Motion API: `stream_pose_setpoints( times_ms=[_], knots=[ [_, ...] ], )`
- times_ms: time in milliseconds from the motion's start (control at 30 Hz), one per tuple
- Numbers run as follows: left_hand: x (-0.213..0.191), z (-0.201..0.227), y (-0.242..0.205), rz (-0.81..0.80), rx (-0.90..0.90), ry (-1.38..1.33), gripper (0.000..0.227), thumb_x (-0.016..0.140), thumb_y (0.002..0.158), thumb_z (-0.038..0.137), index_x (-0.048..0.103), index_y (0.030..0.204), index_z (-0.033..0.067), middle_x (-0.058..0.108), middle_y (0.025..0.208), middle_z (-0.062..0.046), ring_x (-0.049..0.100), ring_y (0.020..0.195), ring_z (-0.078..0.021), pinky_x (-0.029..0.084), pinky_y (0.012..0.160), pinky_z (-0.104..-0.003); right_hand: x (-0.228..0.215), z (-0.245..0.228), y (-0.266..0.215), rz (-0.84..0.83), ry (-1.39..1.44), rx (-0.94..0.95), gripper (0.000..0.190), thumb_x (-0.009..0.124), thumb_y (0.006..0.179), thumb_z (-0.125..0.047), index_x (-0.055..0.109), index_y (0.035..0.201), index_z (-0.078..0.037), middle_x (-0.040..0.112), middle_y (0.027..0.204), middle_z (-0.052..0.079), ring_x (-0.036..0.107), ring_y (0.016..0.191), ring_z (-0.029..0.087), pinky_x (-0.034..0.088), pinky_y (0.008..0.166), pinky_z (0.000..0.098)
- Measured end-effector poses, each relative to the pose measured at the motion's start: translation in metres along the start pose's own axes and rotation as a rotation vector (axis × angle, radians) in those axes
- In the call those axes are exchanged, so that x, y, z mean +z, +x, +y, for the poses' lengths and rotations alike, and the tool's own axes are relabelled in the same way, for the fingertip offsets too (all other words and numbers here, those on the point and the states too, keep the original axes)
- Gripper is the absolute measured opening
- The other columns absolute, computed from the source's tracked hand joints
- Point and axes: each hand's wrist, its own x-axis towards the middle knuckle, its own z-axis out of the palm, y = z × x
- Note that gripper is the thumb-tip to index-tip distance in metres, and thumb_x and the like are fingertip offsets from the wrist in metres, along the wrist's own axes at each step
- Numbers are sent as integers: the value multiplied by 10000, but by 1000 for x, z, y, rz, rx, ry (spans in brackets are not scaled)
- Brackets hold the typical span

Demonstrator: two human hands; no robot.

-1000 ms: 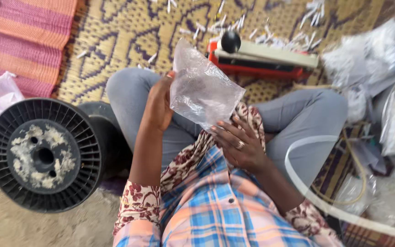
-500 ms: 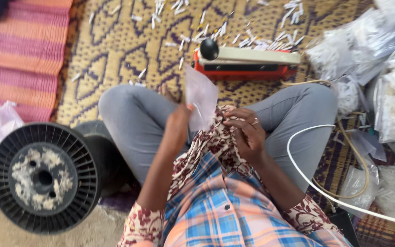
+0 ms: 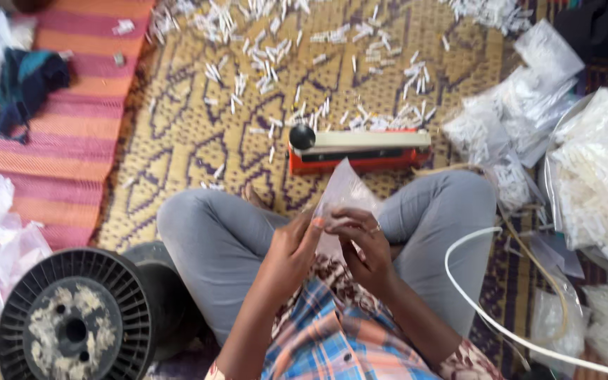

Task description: The person sits on a mat and packs white cotton buds into small plastic bags. They use a handheld heat sealer to seal each bag after filling it, then place the sealed package aside. The process is repeated multiple times with a pile of cotton buds nearby.

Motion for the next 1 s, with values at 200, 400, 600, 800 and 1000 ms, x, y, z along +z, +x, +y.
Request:
stream_pose_setpoints(
  times_ms=[200, 400, 600, 800, 1000],
  knots=[
    [-2, 7, -1, 180, 274, -37, 254, 623, 975, 143, 700, 1146, -28, 774, 985, -165, 750, 903, -194, 573, 800, -317, -6, -12, 8, 27, -150, -16, 226, 630, 951, 14, 706, 1158, -35, 623, 1392, 134, 614, 1308, 278, 474, 1097, 417],
    [1, 23, -6, 245, 535, 97, 247, 709, 906, 42, 760, 1148, 39, 769, 1199, -114, 747, 1079, -295, 576, 912, -361, 4, 0, 16, 100, 684, 272, 403, 681, 995, -161, 528, 1343, -28, 424, 1494, 157, 503, 1369, 218, 453, 1159, 367],
    [0, 28, -3, 260, 602, 195, 122, 788, 822, 36, 772, 944, 40, 767, 1167, -98, 730, 1056, -296, 560, 897, -375, 8, 27, 3, 181, 573, 308, 200, 717, 1030, -138, 570, 1058, -4, 512, 1282, 94, 594, 1107, 107, 528, 868, 246],
    [0, 20, 7, 307, 441, -144, 84, 736, 861, -4, 702, 938, -4, 788, 1149, -100, 778, 1054, -258, 589, 903, -333, 5, 32, -5, 243, 488, 439, 129, 693, 998, -112, 673, 1013, 14, 595, 967, 19, 486, 698, -6, 350, 560, 177],
    [-10, 2, 16, 401, 484, 48, 203, 777, 834, 39, 691, 1010, -15, 749, 1073, -156, 736, 1033, -328, 560, 891, -378, -3, 16, 24, 156, 101, 253, 129, 713, 956, -123, 718, 972, 5, 626, 1073, 60, 515, 778, 85, 368, 608, 235]
  ],
)
